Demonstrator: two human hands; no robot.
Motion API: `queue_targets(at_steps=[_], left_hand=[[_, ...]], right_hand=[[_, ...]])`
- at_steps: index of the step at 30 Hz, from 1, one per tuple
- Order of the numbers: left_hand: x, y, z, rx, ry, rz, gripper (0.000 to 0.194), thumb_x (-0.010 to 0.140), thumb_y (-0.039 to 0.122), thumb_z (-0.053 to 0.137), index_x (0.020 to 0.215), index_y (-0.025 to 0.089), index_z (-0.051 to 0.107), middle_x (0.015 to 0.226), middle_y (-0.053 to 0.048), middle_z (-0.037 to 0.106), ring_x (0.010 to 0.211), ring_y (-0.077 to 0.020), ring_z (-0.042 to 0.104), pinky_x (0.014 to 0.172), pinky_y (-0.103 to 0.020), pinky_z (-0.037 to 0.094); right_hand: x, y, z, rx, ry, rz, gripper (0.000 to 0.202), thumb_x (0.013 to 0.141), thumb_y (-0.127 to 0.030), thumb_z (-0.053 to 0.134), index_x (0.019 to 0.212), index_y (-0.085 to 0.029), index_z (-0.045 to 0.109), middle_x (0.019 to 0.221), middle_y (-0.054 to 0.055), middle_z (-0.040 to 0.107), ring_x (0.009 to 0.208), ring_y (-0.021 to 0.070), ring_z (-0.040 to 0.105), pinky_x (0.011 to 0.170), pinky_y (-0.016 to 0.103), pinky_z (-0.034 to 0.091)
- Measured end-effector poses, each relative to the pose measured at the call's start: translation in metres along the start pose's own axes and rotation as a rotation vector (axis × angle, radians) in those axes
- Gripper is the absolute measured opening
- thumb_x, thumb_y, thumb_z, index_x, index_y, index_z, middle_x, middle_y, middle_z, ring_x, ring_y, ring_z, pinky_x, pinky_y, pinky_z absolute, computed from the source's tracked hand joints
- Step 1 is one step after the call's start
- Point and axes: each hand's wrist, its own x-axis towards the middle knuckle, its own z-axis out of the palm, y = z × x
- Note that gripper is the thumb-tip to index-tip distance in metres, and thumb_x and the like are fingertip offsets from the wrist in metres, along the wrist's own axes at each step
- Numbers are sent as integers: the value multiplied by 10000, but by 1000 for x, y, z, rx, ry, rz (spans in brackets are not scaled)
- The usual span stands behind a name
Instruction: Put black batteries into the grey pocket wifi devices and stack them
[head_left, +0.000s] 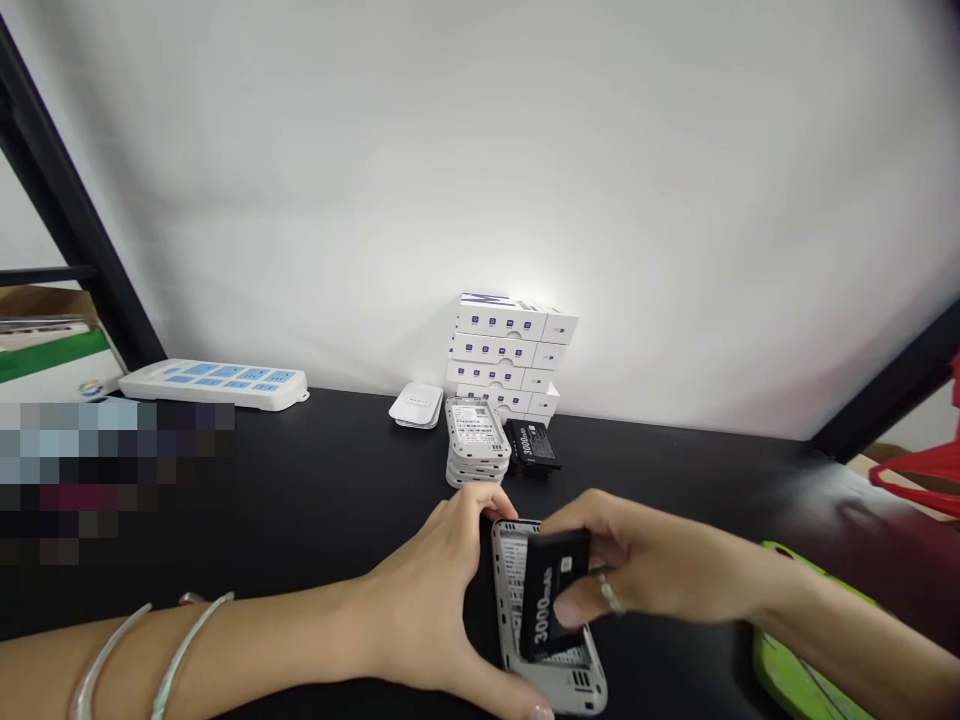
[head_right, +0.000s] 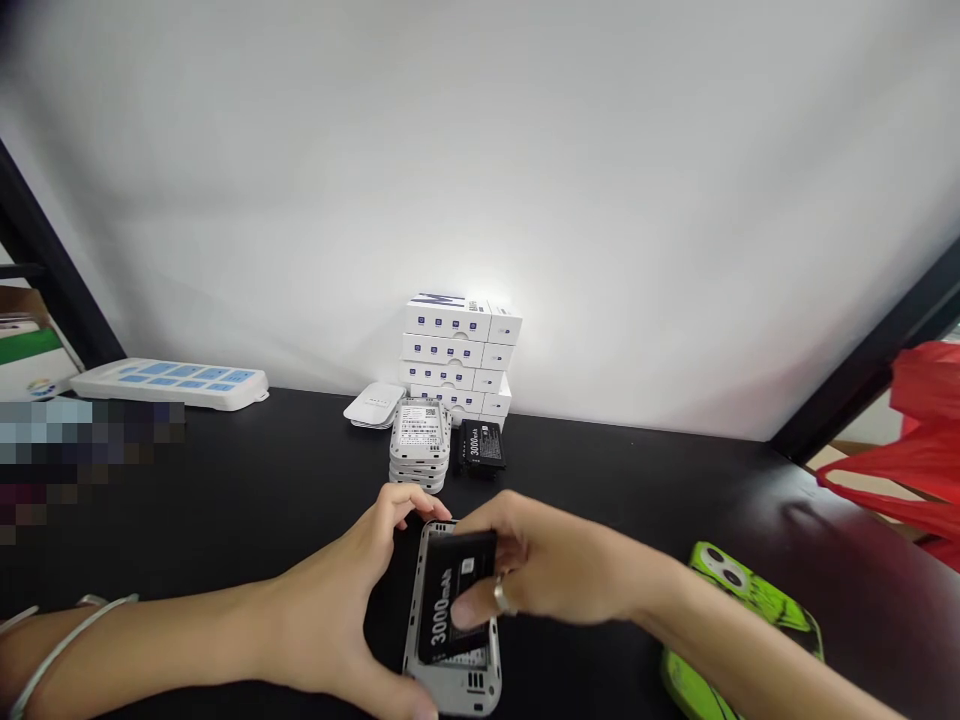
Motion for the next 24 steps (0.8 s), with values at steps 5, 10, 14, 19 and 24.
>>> queue_targets(at_steps=[5, 10, 14, 19, 24], left_hand=[[0, 1, 1, -11, 20, 18, 1001, 444, 414, 910, 1229, 248, 311, 1273, -140, 393, 1225, -395, 416, 1012, -605, 401], [0, 4, -2, 20, -22, -3, 992, 466, 453, 899, 1226, 241, 298, 1295, -161, 368, 1240, -412, 395, 1015, -625, 388], [1, 5, -3, 36, -49, -15, 1006, 479, 477, 889, 1237, 248, 270, 1315, -165, 345, 1253, -407, 378, 1028, -625, 372], [0, 4, -2, 40, -48, -20, 998, 496, 517, 873, 1249, 260, 270, 1310, -156, 347, 1247, -407, 384, 1020, -623, 379], [0, 2, -2, 58, -49, 6, 1027, 499, 538, 865, 1278, 248, 263, 1318, -163, 340, 1261, -417, 372, 1035, -629, 372]], right_hand=[[12, 16, -37, 294, 86, 8, 347, 811, -394, 718, 1065, -190, 597, 877, 46, 714, 730, 171, 698, 660, 291, 557], [13, 26, -49, 322, 339, -18, 554, 768, -371, 770, 1211, -222, 473, 711, -49, 580, 581, 93, 583, 491, 193, 427], [14, 26, -52, 190, 398, -44, 736, 703, -278, 810, 1334, -230, 434, 793, -42, 554, 651, 85, 509, 582, 228, 413], [20, 32, -54, -181, 450, -39, 517, 820, -397, 653, 1264, -173, 512, 694, -34, 549, 583, 108, 453, 585, 283, 382], [28, 48, -57, -444, 750, -25, 311, 877, -509, 505, 1001, -227, 467, 455, -92, 463, 471, 137, 414, 535, 285, 347]])
